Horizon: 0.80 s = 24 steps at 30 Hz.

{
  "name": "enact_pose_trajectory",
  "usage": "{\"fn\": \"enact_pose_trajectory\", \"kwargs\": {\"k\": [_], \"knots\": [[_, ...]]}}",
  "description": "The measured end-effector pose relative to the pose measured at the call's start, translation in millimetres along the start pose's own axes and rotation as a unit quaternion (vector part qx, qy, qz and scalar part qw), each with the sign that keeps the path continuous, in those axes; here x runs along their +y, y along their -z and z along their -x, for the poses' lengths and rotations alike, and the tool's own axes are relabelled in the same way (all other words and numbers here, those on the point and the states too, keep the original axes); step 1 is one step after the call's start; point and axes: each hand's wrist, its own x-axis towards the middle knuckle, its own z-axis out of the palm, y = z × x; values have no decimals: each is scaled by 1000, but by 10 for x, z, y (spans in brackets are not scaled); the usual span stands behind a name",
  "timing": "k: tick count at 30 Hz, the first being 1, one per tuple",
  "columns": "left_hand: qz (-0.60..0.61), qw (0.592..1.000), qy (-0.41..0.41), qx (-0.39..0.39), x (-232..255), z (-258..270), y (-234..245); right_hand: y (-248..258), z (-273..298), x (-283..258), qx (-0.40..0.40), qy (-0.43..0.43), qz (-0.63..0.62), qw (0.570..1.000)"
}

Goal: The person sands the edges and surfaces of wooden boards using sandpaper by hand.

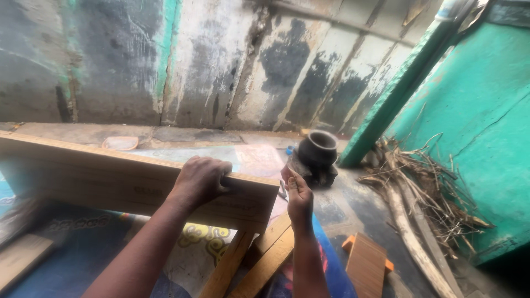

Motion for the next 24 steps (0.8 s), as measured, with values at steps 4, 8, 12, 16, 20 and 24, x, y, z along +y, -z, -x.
{"fn": "enact_pose_trajectory", "kwargs": {"k": [4, 8, 12, 16, 20, 24], "knots": [[-17, 999, 3, 33, 7, 29, -38, 1, 290, -493, 32, 73, 71, 994], [-25, 998, 0, 63, -23, 57, -106, -153, 627, -729, 17, 109, 212, 971], [-20, 998, 3, 60, -20, 81, -90, -189, 1030, -629, -73, -112, 433, 891], [-24, 997, -3, 77, -42, 105, -98, -139, 1163, -438, 50, 311, 583, 749], [-19, 997, 5, 72, -28, 109, -71, -121, 856, -610, -39, -25, 295, 954], [-12, 995, -6, 98, -49, 107, -75, -216, 836, -599, 1, -90, 376, 922]]}}
